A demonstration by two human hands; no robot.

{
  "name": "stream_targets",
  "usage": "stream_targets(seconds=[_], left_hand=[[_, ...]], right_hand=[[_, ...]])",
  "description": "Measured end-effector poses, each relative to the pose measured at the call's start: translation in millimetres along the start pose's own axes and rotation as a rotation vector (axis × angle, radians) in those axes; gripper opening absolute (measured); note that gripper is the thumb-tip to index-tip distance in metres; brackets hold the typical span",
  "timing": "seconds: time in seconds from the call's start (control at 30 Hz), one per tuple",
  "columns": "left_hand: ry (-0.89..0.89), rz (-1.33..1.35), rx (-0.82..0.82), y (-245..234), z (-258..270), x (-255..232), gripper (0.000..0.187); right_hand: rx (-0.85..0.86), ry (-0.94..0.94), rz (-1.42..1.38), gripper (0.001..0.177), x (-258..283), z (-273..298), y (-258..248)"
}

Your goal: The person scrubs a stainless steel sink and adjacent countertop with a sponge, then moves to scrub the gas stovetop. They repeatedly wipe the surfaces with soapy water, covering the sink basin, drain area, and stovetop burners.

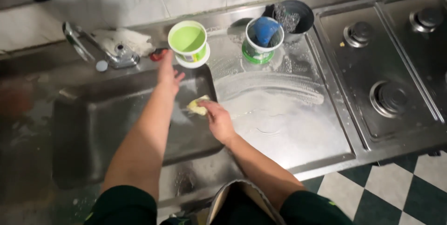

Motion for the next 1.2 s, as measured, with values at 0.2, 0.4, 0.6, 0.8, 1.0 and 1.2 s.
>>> stream_targets(seconds=[0.2, 0.4, 0.6, 0.8, 1.0, 1.2], left_hand=[[0.11, 0.037, -0.059, -101, 20, 6, 0.067], [0.166, 0.071, -0.145, -220, 56, 40, 0.044], [0.098, 0.051, -0.21, -277, 89, 57, 0.04], [0.117, 0.052, -0.19, -302, 112, 54, 0.038], [0.13, 0.13, -0.288, -366, 150, 71, 0.037], [0.181, 0.241, -0.429, -418, 213, 116, 0.016]], right_hand=[[-0.448, 0.201, 0.321, 0.05, -9, 46, -152], [-0.638, 0.203, 0.695, 0.046, -98, 118, -272], [-0.435, 0.361, 0.193, 0.043, -91, 49, -78], [-0.27, 0.146, 0.003, 0.031, -14, 47, 40], [-0.581, 0.169, 0.267, 0.055, -47, 107, -186], [-0.715, 0.258, 0.519, 0.05, -84, 203, -311]])
Point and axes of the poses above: each hand's wrist, its own z-axis away from the middle knuckle, its own y-axis out of the palm, x = y × z, the point moved 6 cm from there along -z, towards the middle knuckle, and after that the axes turned 13 degrees about -z, right-handed, at the moved point
